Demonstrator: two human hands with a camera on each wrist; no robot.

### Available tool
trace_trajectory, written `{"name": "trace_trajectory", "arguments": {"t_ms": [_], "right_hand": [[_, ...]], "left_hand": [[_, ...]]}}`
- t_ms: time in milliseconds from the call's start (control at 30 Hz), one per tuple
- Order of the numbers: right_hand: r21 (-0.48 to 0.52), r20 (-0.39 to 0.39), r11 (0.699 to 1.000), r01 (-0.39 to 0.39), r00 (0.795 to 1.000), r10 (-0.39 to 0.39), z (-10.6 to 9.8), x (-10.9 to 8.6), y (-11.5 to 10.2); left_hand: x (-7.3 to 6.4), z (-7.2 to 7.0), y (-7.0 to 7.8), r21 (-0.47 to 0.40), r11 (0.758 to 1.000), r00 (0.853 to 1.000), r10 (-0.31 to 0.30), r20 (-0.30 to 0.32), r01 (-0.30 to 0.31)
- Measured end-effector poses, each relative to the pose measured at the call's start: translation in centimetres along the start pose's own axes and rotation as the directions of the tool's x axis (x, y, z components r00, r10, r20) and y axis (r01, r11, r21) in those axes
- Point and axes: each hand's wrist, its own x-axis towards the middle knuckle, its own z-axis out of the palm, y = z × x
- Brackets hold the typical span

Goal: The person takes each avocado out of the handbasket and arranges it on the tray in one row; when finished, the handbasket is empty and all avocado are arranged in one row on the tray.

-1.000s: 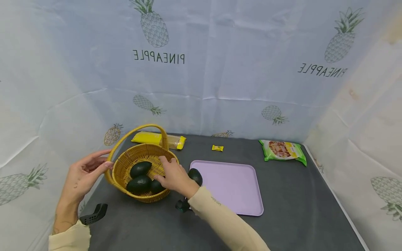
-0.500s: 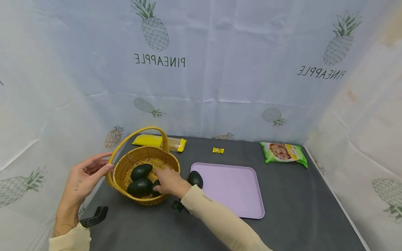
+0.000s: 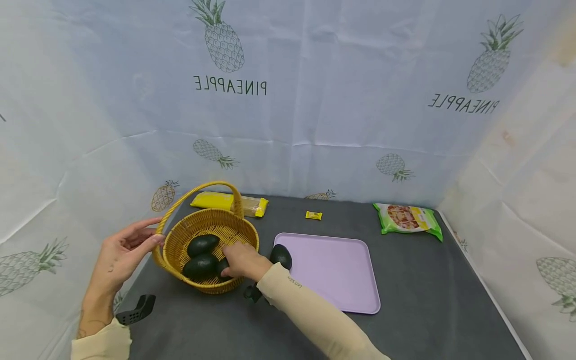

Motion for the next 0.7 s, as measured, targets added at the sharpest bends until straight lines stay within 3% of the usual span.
{"name": "trace_trajectory", "arguments": {"t_ms": [367,533,700], "right_hand": [[0.097,0.058,0.995,0.025,0.998,-0.031,-0.2,0.2,0.0],[0.133,0.018,0.989,0.061,0.998,-0.064,0.3,0.0,0.1],[0.152,-0.035,0.987,0.052,0.998,-0.047,0.9,0.0,0.0]], "left_hand": [[0.0,0.0,0.0,-0.013,1.0,1.0,0.001,0.003,-0.001],[0.0,0.1,0.1,-0.013,1.0,1.0,0.004,0.005,-0.004],[0.0,0.1,0.2,0.004,1.0,1.0,-0.005,0.014,0.005]]}}
